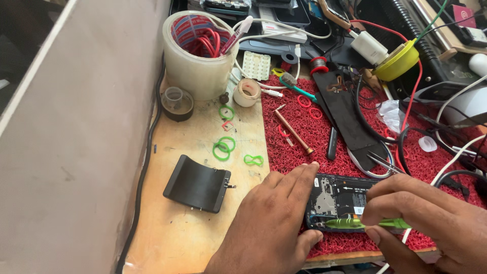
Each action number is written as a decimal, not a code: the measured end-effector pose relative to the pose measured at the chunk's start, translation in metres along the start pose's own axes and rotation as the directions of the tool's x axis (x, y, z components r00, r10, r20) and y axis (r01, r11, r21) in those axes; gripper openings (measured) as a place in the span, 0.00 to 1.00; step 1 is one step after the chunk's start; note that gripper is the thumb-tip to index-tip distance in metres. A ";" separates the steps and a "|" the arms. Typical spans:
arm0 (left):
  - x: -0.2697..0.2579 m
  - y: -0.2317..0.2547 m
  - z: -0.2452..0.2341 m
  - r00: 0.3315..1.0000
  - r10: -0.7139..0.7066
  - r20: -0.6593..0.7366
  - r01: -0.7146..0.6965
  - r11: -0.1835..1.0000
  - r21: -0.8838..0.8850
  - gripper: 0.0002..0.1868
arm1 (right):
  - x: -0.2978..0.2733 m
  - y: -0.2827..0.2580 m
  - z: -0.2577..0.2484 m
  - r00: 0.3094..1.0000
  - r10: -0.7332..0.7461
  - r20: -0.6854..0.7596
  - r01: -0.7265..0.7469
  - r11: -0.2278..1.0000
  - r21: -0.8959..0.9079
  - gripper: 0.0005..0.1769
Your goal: The person uses a green-handled screwdriver and tweezers to manipulate small components inside a disassembled mobile phone on a cluttered workbench. The hands repeatedly adjust internal parts and connectors while the phone remains open on a red mat.
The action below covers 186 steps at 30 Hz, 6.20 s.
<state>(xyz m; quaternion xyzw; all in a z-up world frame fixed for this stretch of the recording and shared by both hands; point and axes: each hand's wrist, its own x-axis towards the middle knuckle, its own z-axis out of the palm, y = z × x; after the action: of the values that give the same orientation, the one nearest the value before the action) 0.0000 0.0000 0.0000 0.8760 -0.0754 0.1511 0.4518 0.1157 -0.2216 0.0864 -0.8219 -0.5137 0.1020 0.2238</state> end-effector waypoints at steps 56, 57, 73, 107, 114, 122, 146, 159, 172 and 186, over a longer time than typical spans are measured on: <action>0.001 -0.001 0.002 0.999 0.037 -0.005 -0.036 0.998 0.045 0.55 | -0.138 0.101 0.119 0.916 0.376 -0.136 -0.373 0.926 0.052 0.22; 0.002 -0.001 0.003 0.999 0.044 -0.003 -0.043 0.997 0.056 0.56 | -0.139 0.095 0.126 0.870 0.466 -0.160 -0.467 0.884 0.033 0.20; -0.001 -0.001 0.004 1.000 0.022 -0.010 -0.022 1.000 0.020 0.55 | -0.095 0.038 0.110 0.845 0.437 -0.309 -0.499 0.852 -0.159 0.16; -0.002 0.001 -0.001 1.000 0.021 0.012 -0.021 1.000 0.000 0.54 | -0.079 0.025 0.098 0.867 0.391 -0.309 -0.417 0.909 -0.021 0.19; -0.003 0.000 0.000 0.998 0.054 -0.023 -0.054 0.999 0.009 0.52 | -0.076 0.031 0.083 0.915 0.342 -0.216 -0.370 0.923 -0.104 0.24; -0.002 0.001 -0.002 0.999 0.035 0.010 -0.035 0.999 -0.015 0.50 | -0.065 0.027 0.084 0.950 0.172 -0.261 -0.197 0.978 -0.074 0.24; -0.003 0.001 0.000 0.998 0.063 -0.024 -0.063 0.998 0.002 0.51 | -0.075 0.012 0.096 0.891 0.353 -0.285 -0.382 0.923 -0.050 0.22; -0.004 0.000 -0.001 0.997 0.067 -0.047 -0.069 0.996 -0.057 0.50 | -0.065 -0.001 0.116 0.837 0.372 -0.402 -0.409 0.913 -0.006 0.21; -0.008 -0.005 0.006 0.996 0.064 -0.069 -0.069 0.995 -0.075 0.51 | -0.067 0.002 0.101 0.817 0.399 -0.417 -0.397 0.913 0.094 0.17; -0.013 0.005 -0.010 0.993 -0.119 0.016 0.120 0.974 -0.190 0.34 | 0.098 -0.068 0.043 0.998 0.044 0.042 -0.028 0.942 -0.335 0.16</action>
<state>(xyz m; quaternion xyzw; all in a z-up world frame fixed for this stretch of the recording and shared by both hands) -0.0152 0.0054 0.0048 0.8321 -0.0376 0.1139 0.5415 0.0883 -0.0974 0.0867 -0.8545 -0.5139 0.0373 0.0666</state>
